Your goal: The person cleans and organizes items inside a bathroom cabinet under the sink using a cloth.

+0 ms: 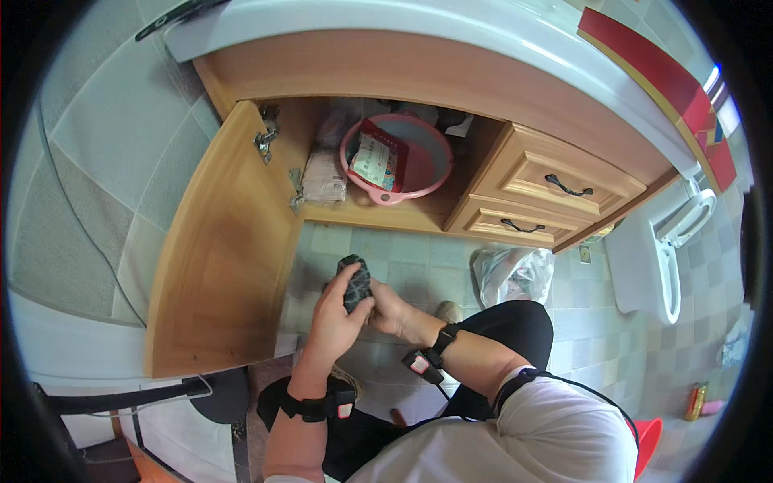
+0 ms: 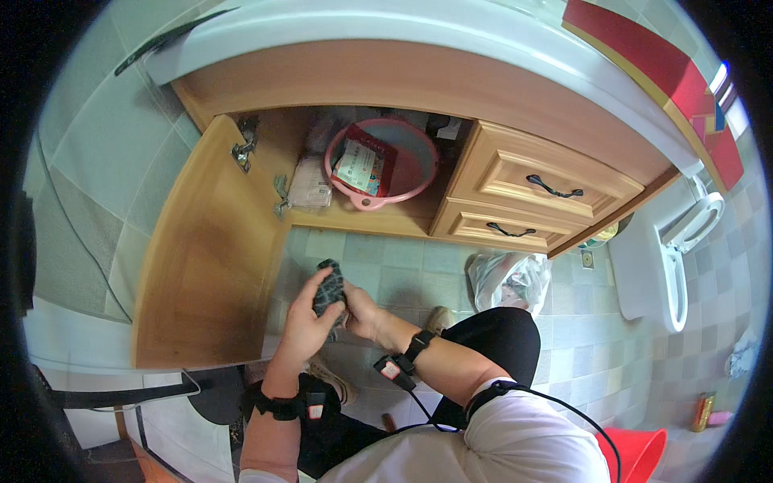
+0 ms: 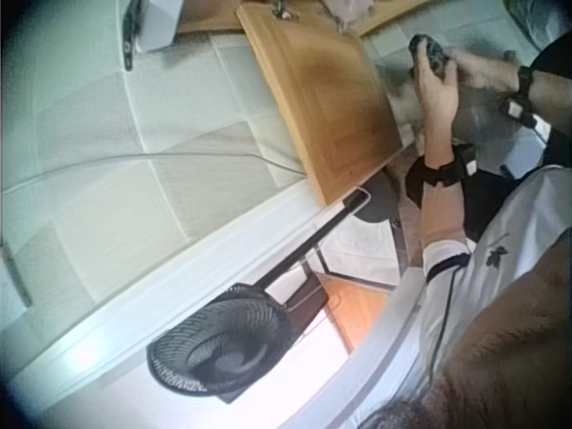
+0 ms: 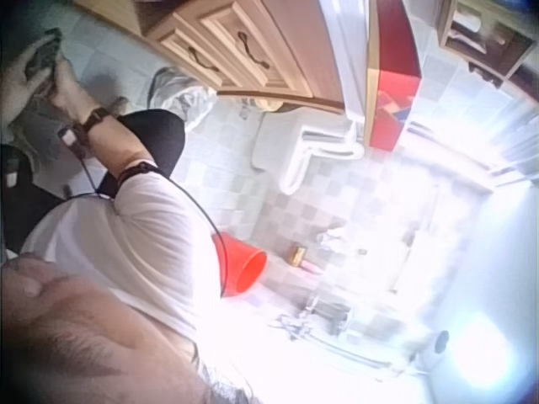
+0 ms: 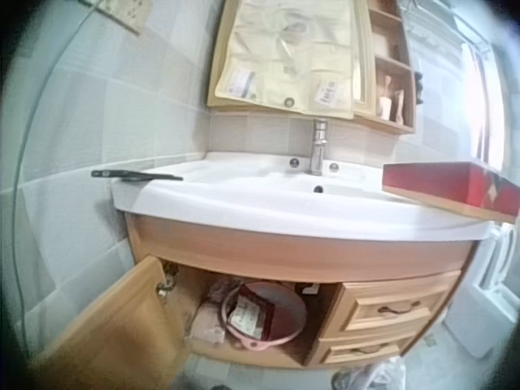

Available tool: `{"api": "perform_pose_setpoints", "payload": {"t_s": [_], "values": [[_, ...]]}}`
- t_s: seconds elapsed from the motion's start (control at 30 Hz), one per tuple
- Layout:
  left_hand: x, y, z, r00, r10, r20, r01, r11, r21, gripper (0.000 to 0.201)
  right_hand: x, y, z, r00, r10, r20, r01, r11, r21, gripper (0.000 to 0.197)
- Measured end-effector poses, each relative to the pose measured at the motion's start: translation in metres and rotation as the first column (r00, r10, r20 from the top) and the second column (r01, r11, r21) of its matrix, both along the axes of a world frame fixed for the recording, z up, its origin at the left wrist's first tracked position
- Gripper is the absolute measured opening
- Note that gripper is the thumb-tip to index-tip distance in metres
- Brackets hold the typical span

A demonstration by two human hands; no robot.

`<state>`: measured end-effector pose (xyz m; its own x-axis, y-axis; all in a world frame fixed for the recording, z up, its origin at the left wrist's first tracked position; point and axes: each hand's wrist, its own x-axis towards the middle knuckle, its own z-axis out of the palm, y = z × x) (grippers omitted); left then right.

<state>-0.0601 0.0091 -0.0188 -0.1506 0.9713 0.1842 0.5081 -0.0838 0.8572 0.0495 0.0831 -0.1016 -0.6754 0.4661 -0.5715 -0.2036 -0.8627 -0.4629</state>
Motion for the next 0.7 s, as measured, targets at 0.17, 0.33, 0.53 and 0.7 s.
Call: {"api": "perform_pose_setpoints", "payload": {"t_s": [0.17, 0.33, 0.53, 0.7], "values": [[0.001, 0.014, 0.011, 0.86, 0.016, 0.51, 0.125, 0.963, -0.241, 0.046, 0.038, 0.027, 0.049, 0.991, -0.131, 0.001, 0.131, 0.991, -0.002, 0.029], [-0.008, 0.084, 0.011, 0.898, 0.205, 0.39, -0.108, 0.961, -0.257, 0.039, 0.085, 0.053, 0.089, 0.979, -0.186, 0.089, 0.181, 0.982, 0.062, 0.027], [0.01, 0.167, -0.037, 0.55, 0.469, 0.691, -0.082, 0.853, -0.515, 0.043, 0.1, 0.053, 0.082, 0.96, -0.21, 0.183, 0.192, 0.975, 0.113, 0.031], [0.009, 0.193, -0.063, 0.394, 0.423, 0.816, 0.092, 0.865, -0.493, 0.04, 0.093, 0.049, 0.075, 0.967, -0.134, 0.215, 0.116, 0.989, 0.094, 0.033]]}}
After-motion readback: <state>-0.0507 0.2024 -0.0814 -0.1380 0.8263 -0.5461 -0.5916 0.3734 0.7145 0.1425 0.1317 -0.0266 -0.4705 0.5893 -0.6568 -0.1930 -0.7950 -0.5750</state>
